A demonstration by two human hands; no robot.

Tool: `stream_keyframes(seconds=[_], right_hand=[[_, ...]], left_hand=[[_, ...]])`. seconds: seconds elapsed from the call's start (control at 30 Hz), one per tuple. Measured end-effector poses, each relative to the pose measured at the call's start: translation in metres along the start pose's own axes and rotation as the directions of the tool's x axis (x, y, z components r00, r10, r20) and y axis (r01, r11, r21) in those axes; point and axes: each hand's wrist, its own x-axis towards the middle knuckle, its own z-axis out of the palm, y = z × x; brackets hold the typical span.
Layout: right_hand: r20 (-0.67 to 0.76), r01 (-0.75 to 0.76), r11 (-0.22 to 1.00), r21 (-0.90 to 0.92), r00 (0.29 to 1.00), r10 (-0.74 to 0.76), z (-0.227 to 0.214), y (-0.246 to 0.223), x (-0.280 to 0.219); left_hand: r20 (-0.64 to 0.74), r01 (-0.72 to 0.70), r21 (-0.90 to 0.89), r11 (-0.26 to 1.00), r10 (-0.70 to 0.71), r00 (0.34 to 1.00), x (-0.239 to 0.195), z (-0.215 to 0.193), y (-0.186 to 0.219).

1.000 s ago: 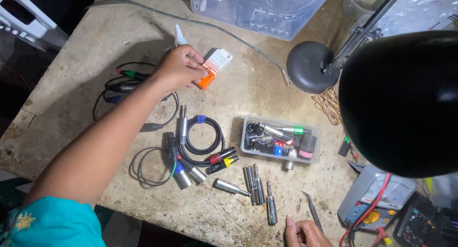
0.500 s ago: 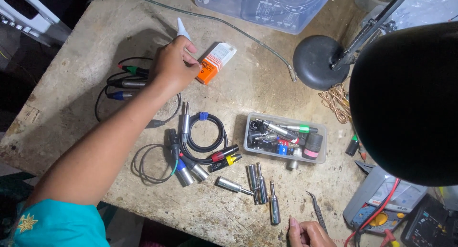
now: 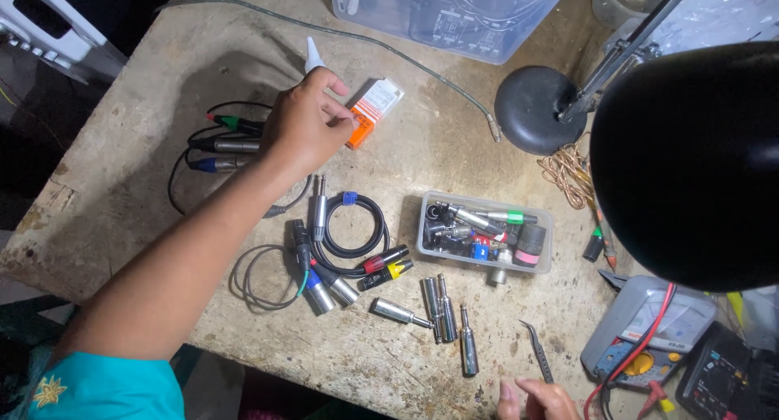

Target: The person applies glue to a small metal ring, then searches a plastic bin for a matching socket. They retrieve several sockets, compare them to the ring, and place them on the table. The person then picks up a multimeter probe and continues handling the sockets and ring.

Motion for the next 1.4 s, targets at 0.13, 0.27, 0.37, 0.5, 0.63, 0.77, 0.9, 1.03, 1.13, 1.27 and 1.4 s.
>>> stream_keyframes(seconds=[0.13, 0.27, 0.37, 0.5, 0.63, 0.77, 0.9, 1.03, 1.13, 1.27, 1.4], right_hand=[[0.243, 0.112, 0.943, 0.313, 0.951, -0.194, -0.025, -0.110, 0.070], [0.478, -0.359, 0.638, 0.681, 0.878, -0.016, -0.005, -0.184, 0.118], [0.543, -0.487, 0.422, 0.765, 0.839, -0.016, 0.001, -0.187, 0.132], [0.539, -0.500, 0.313, 0.807, 0.841, -0.046, 0.017, -0.167, 0.139], [0.557, -0.531, 0.290, 0.796, 0.831, -0.005, 0.026, -0.154, 0.139], [0.567, -0.547, 0.282, 0.788, 0.824, 0.014, 0.033, -0.146, 0.139], [0.583, -0.562, 0.267, 0.783, 0.813, 0.002, 0.039, -0.138, 0.141], [0.586, -0.567, 0.250, 0.785, 0.810, -0.004, 0.045, -0.131, 0.142], [0.587, -0.567, 0.246, 0.786, 0.810, -0.006, 0.044, -0.129, 0.141], [0.582, -0.557, 0.258, 0.790, 0.813, -0.025, 0.042, -0.126, 0.142], [0.564, -0.539, 0.252, 0.804, 0.825, -0.035, 0.040, -0.127, 0.140]], left_hand=[[0.132, 0.037, -0.367, 0.929, 0.012, 0.991, -0.040, -0.006, 0.039], [0.279, 0.102, -0.673, 0.732, 0.124, 0.952, -0.078, 0.016, 0.062], [0.336, 0.139, -0.700, 0.700, 0.151, 0.930, -0.094, 0.035, 0.075], [0.338, 0.122, -0.693, 0.711, 0.171, 0.926, -0.099, 0.052, 0.082], [0.354, 0.137, -0.694, 0.707, 0.170, 0.920, -0.101, 0.057, 0.084], [0.367, 0.154, -0.703, 0.695, 0.168, 0.915, -0.101, 0.062, 0.080], [0.387, 0.173, -0.711, 0.682, 0.173, 0.906, -0.102, 0.063, 0.079], [0.399, 0.163, -0.718, 0.677, 0.209, 0.893, -0.102, 0.064, 0.078], [0.410, 0.163, -0.725, 0.669, 0.229, 0.883, -0.104, 0.063, 0.081], [0.407, 0.143, -0.725, 0.673, 0.253, 0.878, -0.104, 0.066, 0.078], [0.359, 0.082, -0.736, 0.672, 0.285, 0.889, -0.105, 0.067, 0.081]])
